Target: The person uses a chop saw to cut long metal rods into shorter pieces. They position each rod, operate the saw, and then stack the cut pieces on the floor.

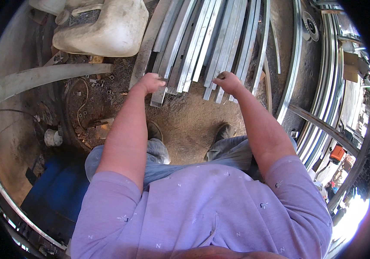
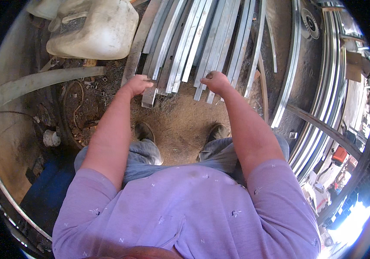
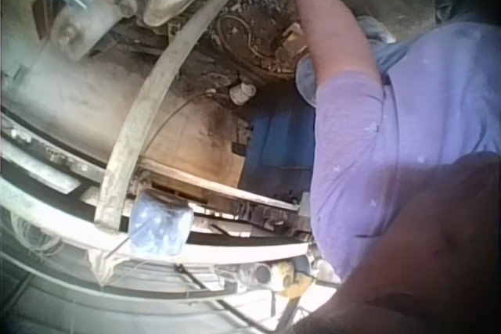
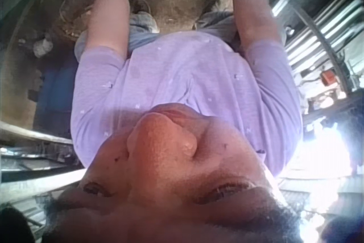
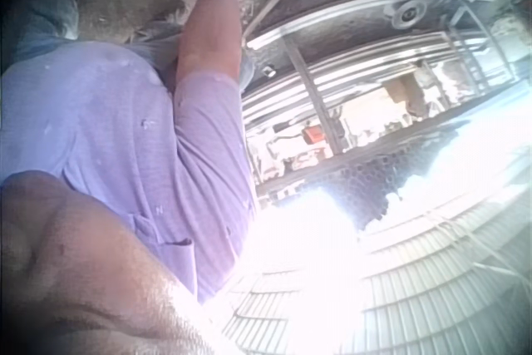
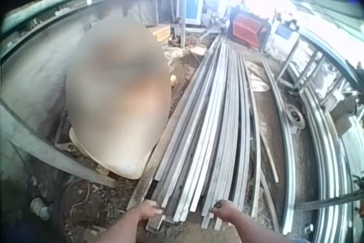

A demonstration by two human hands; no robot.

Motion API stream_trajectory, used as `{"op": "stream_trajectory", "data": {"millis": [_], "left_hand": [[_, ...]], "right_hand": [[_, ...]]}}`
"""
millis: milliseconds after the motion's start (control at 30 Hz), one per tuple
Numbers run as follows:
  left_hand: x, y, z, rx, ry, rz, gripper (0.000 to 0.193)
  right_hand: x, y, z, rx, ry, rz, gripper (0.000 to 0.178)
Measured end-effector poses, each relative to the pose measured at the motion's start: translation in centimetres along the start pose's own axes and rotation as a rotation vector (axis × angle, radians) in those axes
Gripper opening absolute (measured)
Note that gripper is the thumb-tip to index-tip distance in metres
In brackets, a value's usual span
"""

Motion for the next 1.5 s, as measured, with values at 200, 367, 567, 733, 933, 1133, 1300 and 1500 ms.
{"op": "stream_trajectory", "data": {"millis": [200, 367, 567, 733, 933, 1133, 1300, 1500], "left_hand": [[3.5, 0.1, 0.2, 0.118, -0.408, 0.267, 0.034], [3.8, 1.3, 2.7, 0.222, -0.089, 0.250, 0.027], [-1.5, -0.6, 0.4, 0.185, 0.384, -0.187, 0.025], [-7.9, -0.2, 3.2, -0.001, -0.033, 0.106, 0.051], [-8.5, 0.2, 3.6, 0.061, 0.000, 0.146, 0.057], [-7.1, 0.8, 3.9, 0.158, 0.349, -0.133, 0.037], [-3.0, 4.6, 10.2, 0.182, 0.482, -0.294, 0.037], [0.2, 10.4, 19.6, -0.050, 0.646, -0.295, 0.045]], "right_hand": [[-0.8, -0.4, 0.4, 0.022, 0.010, 0.012, 0.060], [-1.1, -0.5, -1.5, -0.016, 0.086, -0.063, 0.056], [-6.2, -2.4, -1.9, 0.006, -0.132, -0.166, 0.052], [-10.5, -2.1, -4.6, -0.234, -0.638, -0.320, 0.042], [-14.3, -2.3, -6.4, -0.345, -1.130, -0.279, 0.023], [-12.8, -1.6, -4.8, -0.306, -1.253, -0.305, 0.033], [-7.5, 0.8, -5.0, 0.062, -1.349, -0.514, 0.044], [3.3, 4.6, -8.4, 0.280, -1.235, -0.498, 0.049]]}}
Point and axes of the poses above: each hand's wrist, its own y-axis away from the middle knuckle, its own x-axis out of the back of the hand, z = x × y, the point moved 1 cm from there along -y, towards the middle knuckle, and after that the axes turned 11 degrees about y, right-handed, at the moved point
